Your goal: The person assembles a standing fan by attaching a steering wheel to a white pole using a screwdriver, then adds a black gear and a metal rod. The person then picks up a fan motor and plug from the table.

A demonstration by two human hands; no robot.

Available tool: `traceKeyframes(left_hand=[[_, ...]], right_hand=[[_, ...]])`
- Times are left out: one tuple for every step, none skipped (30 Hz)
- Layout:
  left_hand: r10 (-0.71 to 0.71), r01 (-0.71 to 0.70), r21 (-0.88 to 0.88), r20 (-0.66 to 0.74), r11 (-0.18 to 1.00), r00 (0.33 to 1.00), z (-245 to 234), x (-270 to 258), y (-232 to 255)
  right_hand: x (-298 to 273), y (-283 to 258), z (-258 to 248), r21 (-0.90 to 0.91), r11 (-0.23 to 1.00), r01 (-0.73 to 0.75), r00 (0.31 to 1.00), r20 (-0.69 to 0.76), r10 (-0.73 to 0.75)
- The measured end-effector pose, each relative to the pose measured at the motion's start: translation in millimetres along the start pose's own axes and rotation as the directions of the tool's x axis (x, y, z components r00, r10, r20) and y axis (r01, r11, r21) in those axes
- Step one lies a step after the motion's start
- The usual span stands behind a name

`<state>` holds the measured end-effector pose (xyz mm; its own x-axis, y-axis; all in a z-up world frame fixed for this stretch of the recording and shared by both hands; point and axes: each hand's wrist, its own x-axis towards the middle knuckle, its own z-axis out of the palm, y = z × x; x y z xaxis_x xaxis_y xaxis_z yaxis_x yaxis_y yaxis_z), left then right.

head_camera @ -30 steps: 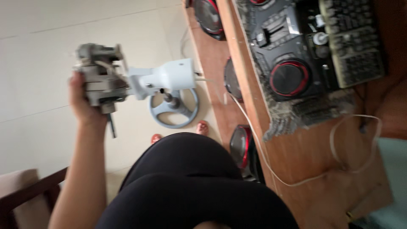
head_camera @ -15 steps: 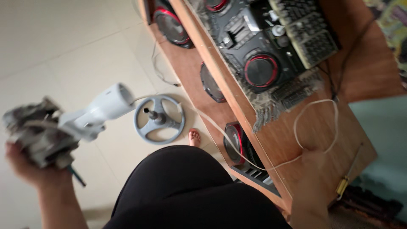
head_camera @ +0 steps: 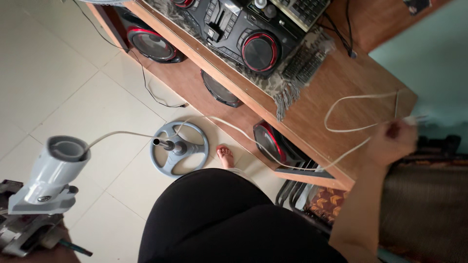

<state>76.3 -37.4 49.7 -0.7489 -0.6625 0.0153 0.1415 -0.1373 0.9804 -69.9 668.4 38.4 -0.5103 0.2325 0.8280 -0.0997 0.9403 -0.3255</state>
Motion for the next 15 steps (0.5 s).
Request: traceKeyframes(left_hand=[[0.005,-0.005,0.034,0.009,0.999,1.0,2.1,-0.1,5.7],[0.01,-0.011,0.061,0.013,0.998,1.0,4.5,-0.7,10.8],[0.015,-0.017,0.087,0.019,0.996,1.0,6.4,-0.9,16.0],[0.022,-0.024,0.111,0.019,0.993,1.0,7.4,-2.3,21.0],[0.023,-0.025,0.127,0.021,0.992,1.0,8.4,-3.8,25.1],[0.026,-0.029,0.146,0.019,0.989,0.999,8.6,-5.8,28.7],[0.028,-0.03,0.16,0.015,0.987,1.0,8.7,-9.0,31.1],[0.029,-0.029,0.155,0.002,0.987,1.0,8.0,-11.1,32.5],[0.032,-0.029,0.152,-0.021,0.988,0.999,6.4,-15.2,32.9],[0.035,-0.028,0.144,-0.048,0.989,0.998,4.2,-17.5,32.2],[0.016,-0.012,0.116,-0.028,0.993,0.999,-0.8,-17.0,32.3],[-0.003,0.003,0.089,-0.009,0.996,1.0,-7.4,-16.1,32.0],[-0.02,0.019,0.062,0.011,0.998,1.0,-14.3,-15.5,30.5],[-0.023,0.023,0.022,0.016,0.999,1.0,-21.1,-16.6,27.6],[-0.026,0.027,-0.019,0.022,0.999,0.999,-27.0,-19.1,23.1]], right_hand=[[9.1,-18.8,-12.7,-0.007,0.997,0.076,0.997,-0.001,-0.076],[17.5,-38.3,-24.4,-0.007,0.996,0.092,0.996,0.005,-0.092],[24.5,-58.1,-35.7,-0.007,0.994,0.107,0.994,0.01,-0.107],[30.0,-77.7,-44.5,-0.005,0.992,0.124,0.992,0.015,-0.124],[34.2,-96.4,-51.6,-0.035,0.975,0.22,0.976,0.003,-0.22],[37.8,-113.6,-57.3,-0.065,0.948,0.313,0.949,-0.003,-0.314],[38.6,-130.3,-58.2,-0.057,0.931,0.361,0.932,0.001,-0.361],[39.3,-145.6,-58.7,-0.048,0.911,0.408,0.913,0.003,-0.409],[40.1,-159.7,-56.5,-0.002,0.911,0.413,0.911,0.009,-0.413],[39.8,-173.1,-54.2,0.047,0.907,0.419,0.908,0.016,-0.42],[35.0,-187.5,-50.5,0.099,0.913,0.396,0.915,0.038,-0.401],[28.4,-202.6,-43.9,0.152,0.916,0.372,0.921,0.061,-0.384],[22.6,-216.7,-36.5,0.184,0.909,0.375,0.912,0.104,-0.397],[16.4,-229.8,-28.5,0.218,0.901,0.376,0.9,0.148,-0.411],[9.7,-242.1,-20.5,0.253,0.892,0.376,0.884,0.19,-0.427]])
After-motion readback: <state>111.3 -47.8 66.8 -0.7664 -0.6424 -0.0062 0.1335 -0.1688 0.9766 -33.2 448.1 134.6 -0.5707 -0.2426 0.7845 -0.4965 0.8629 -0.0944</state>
